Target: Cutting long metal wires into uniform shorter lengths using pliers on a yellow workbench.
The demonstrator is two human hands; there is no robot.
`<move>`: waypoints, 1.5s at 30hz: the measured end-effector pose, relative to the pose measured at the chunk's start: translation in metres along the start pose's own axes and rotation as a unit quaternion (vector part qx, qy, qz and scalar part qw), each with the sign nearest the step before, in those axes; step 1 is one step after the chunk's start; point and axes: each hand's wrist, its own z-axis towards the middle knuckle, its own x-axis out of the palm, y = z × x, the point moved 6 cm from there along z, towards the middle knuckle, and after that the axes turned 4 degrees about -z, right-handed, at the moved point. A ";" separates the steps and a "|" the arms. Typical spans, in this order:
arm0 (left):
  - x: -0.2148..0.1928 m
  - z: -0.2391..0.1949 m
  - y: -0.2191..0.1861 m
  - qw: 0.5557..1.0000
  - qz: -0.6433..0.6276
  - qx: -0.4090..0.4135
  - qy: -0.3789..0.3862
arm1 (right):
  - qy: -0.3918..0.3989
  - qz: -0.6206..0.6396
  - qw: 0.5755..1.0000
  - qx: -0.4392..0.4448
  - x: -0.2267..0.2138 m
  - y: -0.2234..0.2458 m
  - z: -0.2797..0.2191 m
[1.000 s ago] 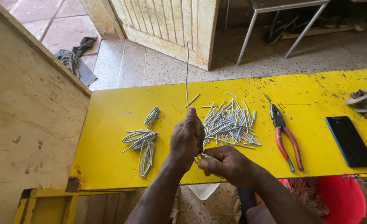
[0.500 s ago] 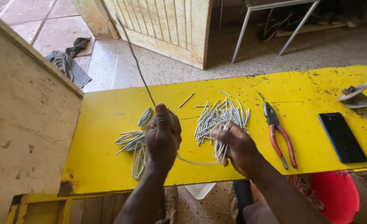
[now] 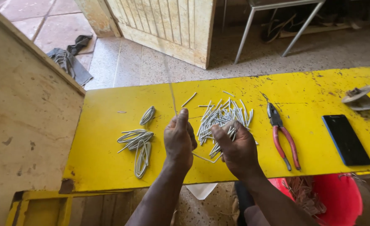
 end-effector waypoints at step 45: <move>-0.042 0.025 -0.052 0.999 0.011 0.023 -0.044 | 0.214 -0.076 0.966 0.122 0.027 -0.021 -0.016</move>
